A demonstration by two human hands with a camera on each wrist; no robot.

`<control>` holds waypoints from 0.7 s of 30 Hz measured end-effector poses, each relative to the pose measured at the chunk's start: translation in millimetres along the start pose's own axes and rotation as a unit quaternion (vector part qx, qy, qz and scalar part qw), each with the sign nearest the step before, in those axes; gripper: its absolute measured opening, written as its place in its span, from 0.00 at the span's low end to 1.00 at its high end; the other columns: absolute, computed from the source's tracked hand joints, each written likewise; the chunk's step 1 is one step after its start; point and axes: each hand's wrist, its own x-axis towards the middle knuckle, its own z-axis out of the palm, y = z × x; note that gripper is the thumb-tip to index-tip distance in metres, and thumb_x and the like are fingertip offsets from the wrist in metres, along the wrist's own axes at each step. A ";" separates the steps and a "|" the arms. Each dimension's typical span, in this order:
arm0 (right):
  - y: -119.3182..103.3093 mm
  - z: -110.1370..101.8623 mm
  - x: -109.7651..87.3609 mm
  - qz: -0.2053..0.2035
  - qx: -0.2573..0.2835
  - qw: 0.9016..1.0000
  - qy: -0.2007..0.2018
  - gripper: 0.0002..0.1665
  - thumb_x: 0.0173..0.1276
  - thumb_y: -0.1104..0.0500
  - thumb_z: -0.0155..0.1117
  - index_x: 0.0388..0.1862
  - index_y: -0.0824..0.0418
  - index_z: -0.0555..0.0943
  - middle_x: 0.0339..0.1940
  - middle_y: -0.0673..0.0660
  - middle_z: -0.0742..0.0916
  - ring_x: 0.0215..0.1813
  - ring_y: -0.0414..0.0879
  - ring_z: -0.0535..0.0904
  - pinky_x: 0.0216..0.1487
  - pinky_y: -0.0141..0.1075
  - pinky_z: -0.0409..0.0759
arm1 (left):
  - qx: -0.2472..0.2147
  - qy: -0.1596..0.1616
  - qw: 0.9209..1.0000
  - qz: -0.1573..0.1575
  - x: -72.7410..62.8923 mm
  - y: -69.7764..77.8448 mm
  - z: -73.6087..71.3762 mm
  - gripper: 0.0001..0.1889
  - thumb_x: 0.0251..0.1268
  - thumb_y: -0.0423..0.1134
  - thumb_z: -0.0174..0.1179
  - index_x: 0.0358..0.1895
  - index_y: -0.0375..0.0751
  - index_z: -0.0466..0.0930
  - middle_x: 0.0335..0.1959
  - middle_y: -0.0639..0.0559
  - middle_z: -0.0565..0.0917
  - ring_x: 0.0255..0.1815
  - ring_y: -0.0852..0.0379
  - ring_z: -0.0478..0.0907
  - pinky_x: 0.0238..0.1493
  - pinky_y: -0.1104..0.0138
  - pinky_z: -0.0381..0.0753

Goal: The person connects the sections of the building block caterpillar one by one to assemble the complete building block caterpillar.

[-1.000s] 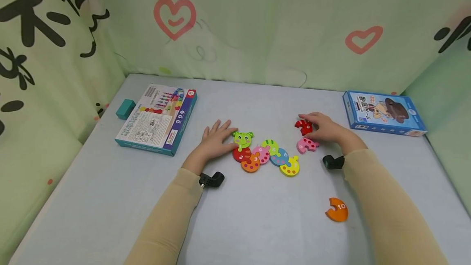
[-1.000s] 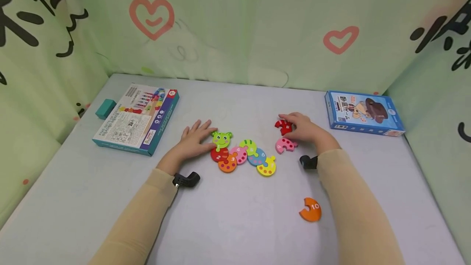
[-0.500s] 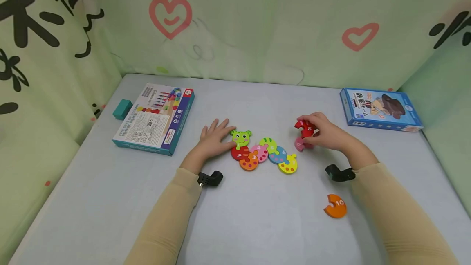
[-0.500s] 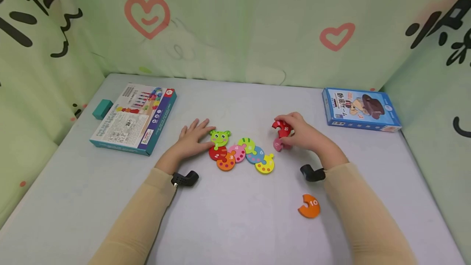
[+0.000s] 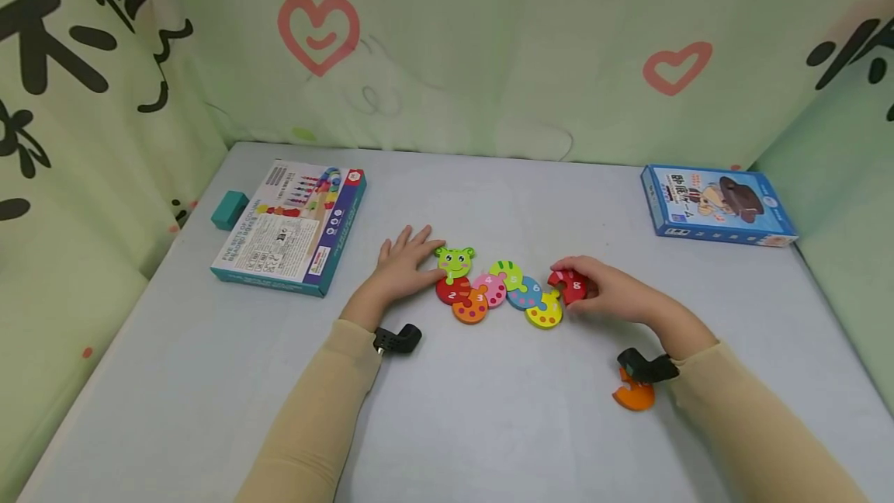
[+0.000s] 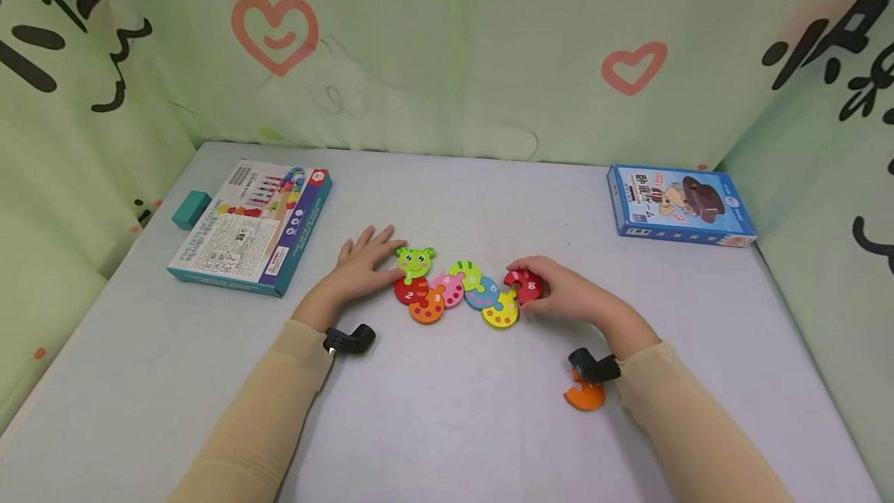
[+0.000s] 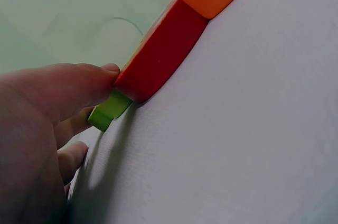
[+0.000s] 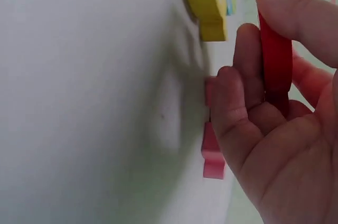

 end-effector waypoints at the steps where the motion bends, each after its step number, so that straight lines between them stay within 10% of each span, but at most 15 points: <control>1: 1.3 1.4 -0.2 -0.001 0.001 1.000 -0.004 0.35 0.57 0.58 0.66 0.62 0.59 0.65 0.61 0.66 0.69 0.58 0.59 0.66 0.53 0.48 0.76 | 0.000 0.000 1.000 0.000 -0.3 -0.1 -0.1 0.31 0.59 0.56 0.53 0.66 0.56 0.62 0.74 0.54 0.48 0.75 0.48 0.33 0.68 0.45 0.28; 21: 9.5 10.5 7.9 -0.007 -0.052 0.998 -0.023 0.37 0.56 0.56 0.66 0.66 0.55 0.65 0.67 0.65 0.66 0.67 0.63 0.57 0.58 0.57 0.68 | -0.001 -0.004 1.000 -0.001 -1.0 0.3 -1.0 0.31 0.59 0.56 0.53 0.67 0.56 0.61 0.74 0.54 0.48 0.75 0.48 0.32 0.68 0.45 0.28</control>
